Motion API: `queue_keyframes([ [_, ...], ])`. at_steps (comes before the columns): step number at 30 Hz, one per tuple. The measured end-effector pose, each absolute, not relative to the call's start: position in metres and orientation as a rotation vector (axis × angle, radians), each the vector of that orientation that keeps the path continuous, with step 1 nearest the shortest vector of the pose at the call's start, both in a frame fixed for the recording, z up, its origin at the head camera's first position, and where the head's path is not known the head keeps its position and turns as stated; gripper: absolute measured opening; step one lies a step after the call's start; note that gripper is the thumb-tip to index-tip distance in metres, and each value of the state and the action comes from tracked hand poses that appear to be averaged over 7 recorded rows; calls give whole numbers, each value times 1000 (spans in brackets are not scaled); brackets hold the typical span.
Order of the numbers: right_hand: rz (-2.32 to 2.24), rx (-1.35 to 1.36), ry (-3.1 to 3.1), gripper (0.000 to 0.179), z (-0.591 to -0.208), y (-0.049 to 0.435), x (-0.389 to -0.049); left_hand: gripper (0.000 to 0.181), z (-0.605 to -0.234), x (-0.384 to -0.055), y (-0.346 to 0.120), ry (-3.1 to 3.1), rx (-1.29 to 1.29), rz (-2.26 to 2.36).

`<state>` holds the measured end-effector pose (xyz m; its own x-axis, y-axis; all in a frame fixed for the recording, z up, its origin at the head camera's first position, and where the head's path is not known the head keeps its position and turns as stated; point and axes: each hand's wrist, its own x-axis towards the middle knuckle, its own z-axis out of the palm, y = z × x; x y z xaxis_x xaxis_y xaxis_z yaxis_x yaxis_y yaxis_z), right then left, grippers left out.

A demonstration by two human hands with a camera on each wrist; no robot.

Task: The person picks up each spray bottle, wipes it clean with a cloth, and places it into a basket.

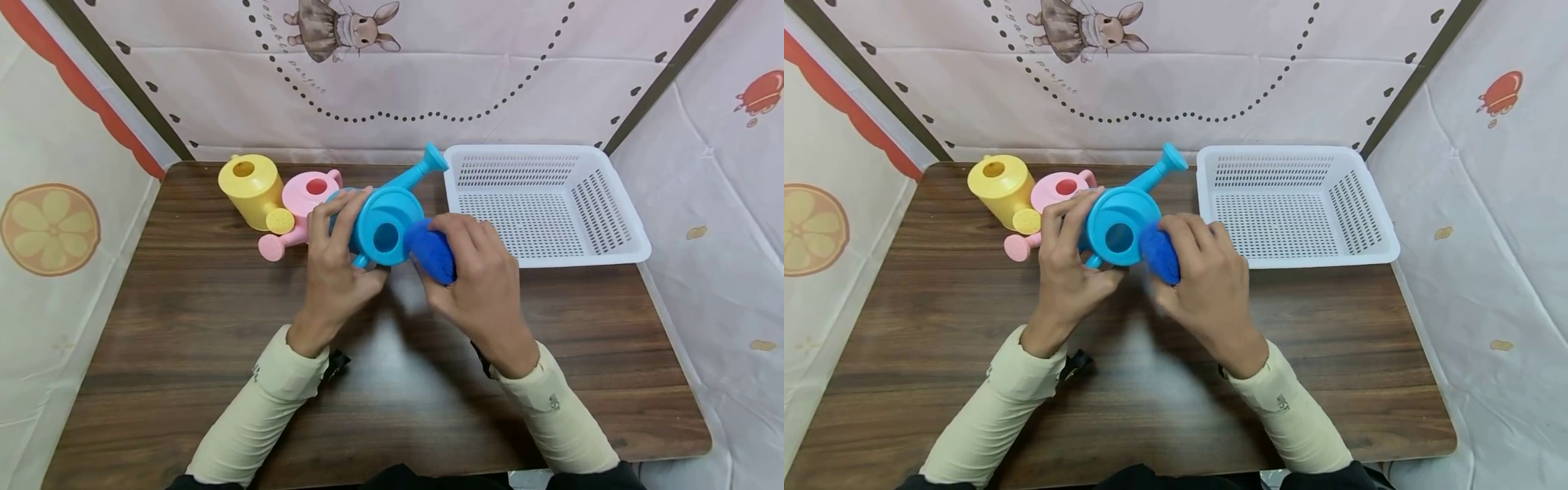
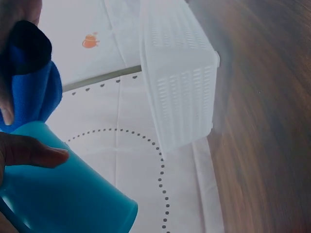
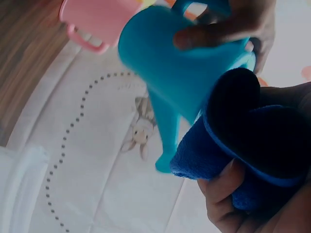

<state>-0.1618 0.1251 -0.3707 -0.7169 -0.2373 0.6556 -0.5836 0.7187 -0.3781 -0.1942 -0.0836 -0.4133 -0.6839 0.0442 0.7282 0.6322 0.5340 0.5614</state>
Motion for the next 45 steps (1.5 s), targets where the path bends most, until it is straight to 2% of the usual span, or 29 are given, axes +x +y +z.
queue_keyframes([
  [6,784,551,-2308,49,-366,129,-170,89,-416,-191,-85,-2160,-622,-1105],
  [12,774,607,-2272,45,-359,123,-174,88,-421,-190,-82,-2196,-705,-1060],
  [18,761,758,-2260,42,-361,105,-163,80,-422,-194,-81,-2130,-684,-1104],
  [23,746,819,-2309,49,-369,101,-151,81,-415,-197,-87,-2086,-598,-1152],
  [29,760,734,-2348,50,-373,113,-152,84,-409,-198,-95,-2056,-547,-1185],
  [37,765,527,-2321,46,-363,125,-167,87,-412,-191,-95,-2131,-648,-1153],
  [45,789,613,-2266,42,-354,118,-170,89,-417,-188,-87,-2188,-740,-1125],
])
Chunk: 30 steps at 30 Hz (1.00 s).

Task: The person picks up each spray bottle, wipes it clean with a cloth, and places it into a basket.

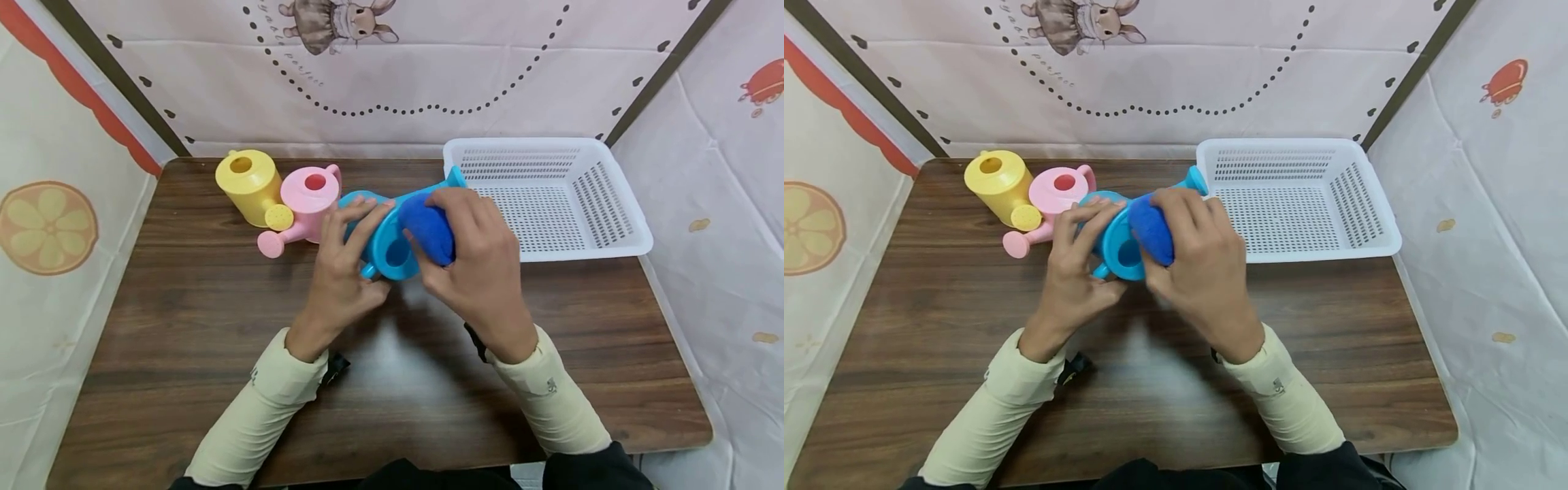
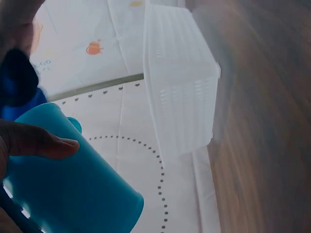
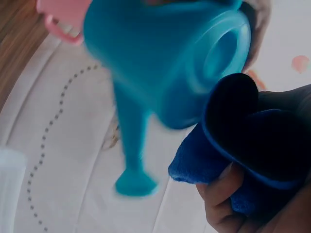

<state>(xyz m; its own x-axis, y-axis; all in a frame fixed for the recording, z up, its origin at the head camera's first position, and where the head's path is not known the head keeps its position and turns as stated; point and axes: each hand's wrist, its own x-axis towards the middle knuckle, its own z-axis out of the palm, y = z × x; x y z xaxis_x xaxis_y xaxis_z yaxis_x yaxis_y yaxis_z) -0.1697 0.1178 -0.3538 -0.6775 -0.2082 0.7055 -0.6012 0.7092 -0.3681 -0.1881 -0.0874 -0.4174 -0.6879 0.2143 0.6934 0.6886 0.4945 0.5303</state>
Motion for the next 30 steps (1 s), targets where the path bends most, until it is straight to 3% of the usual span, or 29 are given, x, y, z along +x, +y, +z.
queue_keyframes([
  [9,747,812,-2310,51,-368,100,-145,81,-414,-192,-88,-2083,-632,-1186],
  [15,779,715,-2352,52,-373,113,-144,82,-408,-191,-96,-2079,-579,-1194],
  [24,783,527,-2330,48,-364,129,-160,86,-409,-186,-96,-2122,-675,-1195],
  [30,790,541,-2289,45,-354,127,-167,89,-414,-183,-93,-2184,-755,-1172],
])
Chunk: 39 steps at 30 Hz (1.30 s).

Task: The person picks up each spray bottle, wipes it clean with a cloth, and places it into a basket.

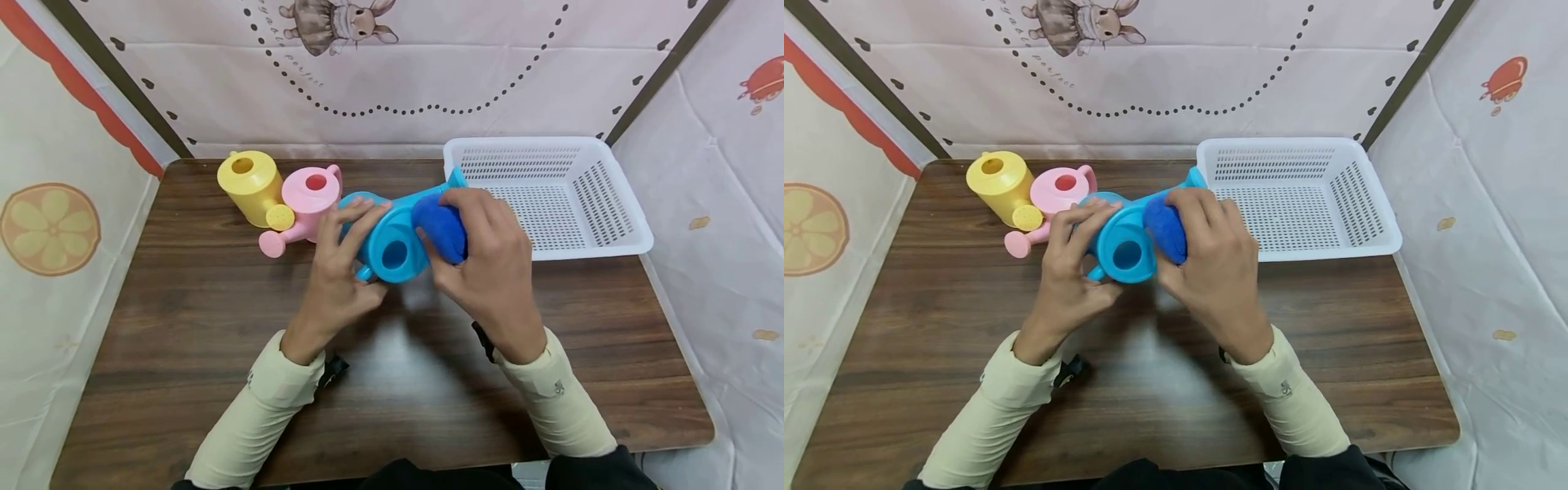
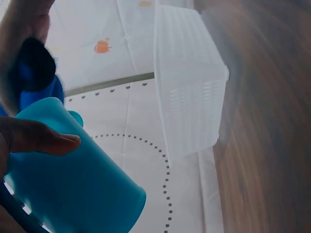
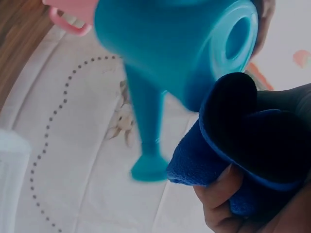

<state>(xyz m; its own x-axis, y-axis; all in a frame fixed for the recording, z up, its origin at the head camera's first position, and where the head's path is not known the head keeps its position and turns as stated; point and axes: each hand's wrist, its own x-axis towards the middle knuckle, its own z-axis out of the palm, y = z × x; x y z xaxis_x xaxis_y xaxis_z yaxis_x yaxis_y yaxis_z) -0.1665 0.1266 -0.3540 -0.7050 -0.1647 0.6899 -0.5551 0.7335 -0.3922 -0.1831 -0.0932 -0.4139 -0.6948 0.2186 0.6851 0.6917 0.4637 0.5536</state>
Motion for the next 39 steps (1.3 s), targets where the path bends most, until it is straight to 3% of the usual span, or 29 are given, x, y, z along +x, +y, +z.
queue_keyframes([
  [11,747,779,-2287,45,-369,100,-141,80,-413,-190,-87,-2117,-678,-1183],
  [20,824,674,-2347,48,-376,117,-143,82,-406,-189,-94,-2092,-557,-1214],
  [30,849,465,-2360,49,-361,139,-162,85,-405,-185,-92,-2132,-710,-1210],
  [39,848,618,-2292,45,-352,123,-158,88,-413,-185,-82,-2209,-802,-1165],
])
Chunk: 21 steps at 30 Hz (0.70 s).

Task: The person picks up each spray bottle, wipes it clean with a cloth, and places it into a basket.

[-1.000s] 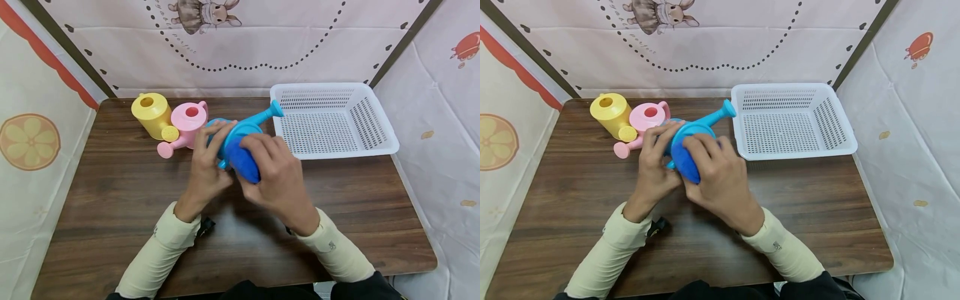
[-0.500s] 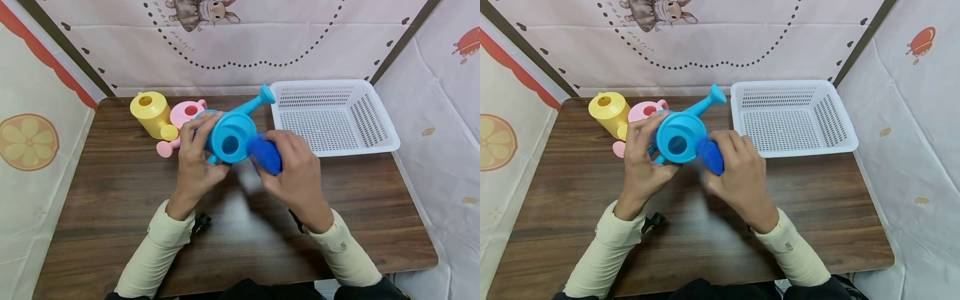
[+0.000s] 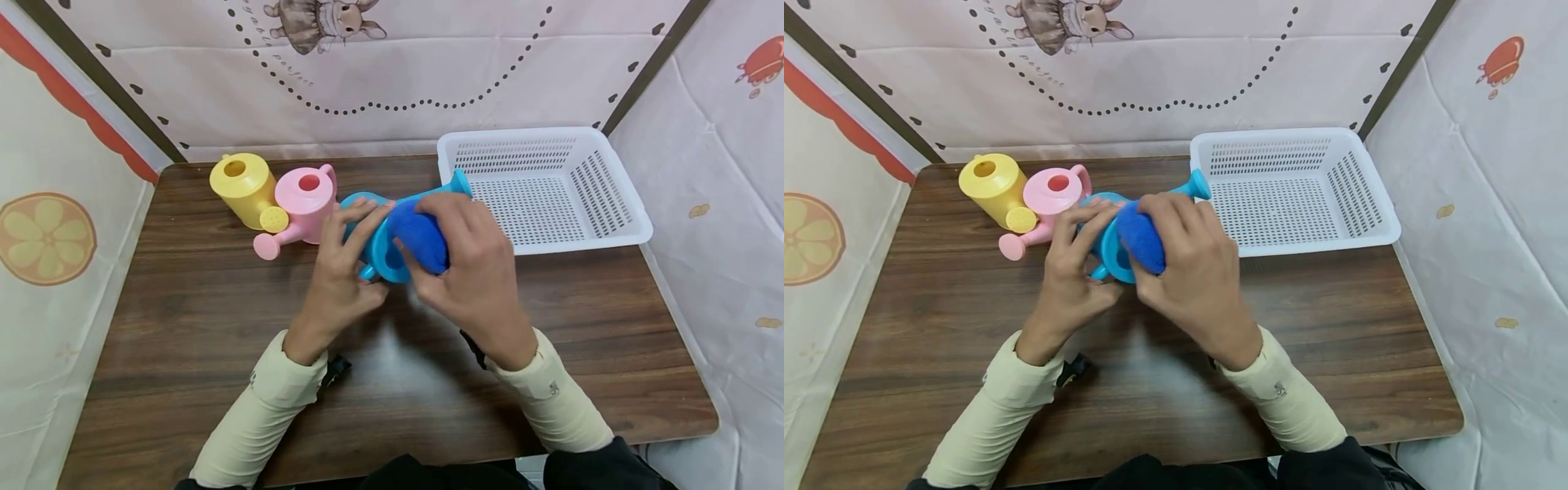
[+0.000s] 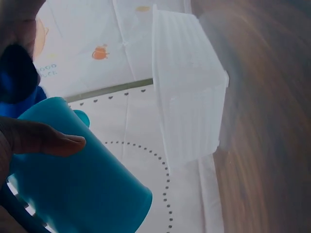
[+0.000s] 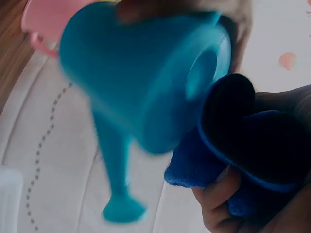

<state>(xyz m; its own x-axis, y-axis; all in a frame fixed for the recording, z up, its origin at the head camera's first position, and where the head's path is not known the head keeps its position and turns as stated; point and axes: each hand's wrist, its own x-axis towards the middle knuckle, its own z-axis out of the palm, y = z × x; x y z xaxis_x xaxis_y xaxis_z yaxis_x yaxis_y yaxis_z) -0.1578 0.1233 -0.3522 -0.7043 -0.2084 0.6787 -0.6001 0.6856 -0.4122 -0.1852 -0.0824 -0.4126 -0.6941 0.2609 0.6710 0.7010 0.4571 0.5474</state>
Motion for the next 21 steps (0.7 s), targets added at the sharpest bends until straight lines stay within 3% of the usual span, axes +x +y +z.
queue_keyframes([
  [9,786,761,-2337,50,-371,109,-138,80,-413,-190,-82,-2103,-646,-1235],
  [21,823,505,-2388,48,-375,138,-150,85,-409,-184,-92,-2119,-659,-1210],
])
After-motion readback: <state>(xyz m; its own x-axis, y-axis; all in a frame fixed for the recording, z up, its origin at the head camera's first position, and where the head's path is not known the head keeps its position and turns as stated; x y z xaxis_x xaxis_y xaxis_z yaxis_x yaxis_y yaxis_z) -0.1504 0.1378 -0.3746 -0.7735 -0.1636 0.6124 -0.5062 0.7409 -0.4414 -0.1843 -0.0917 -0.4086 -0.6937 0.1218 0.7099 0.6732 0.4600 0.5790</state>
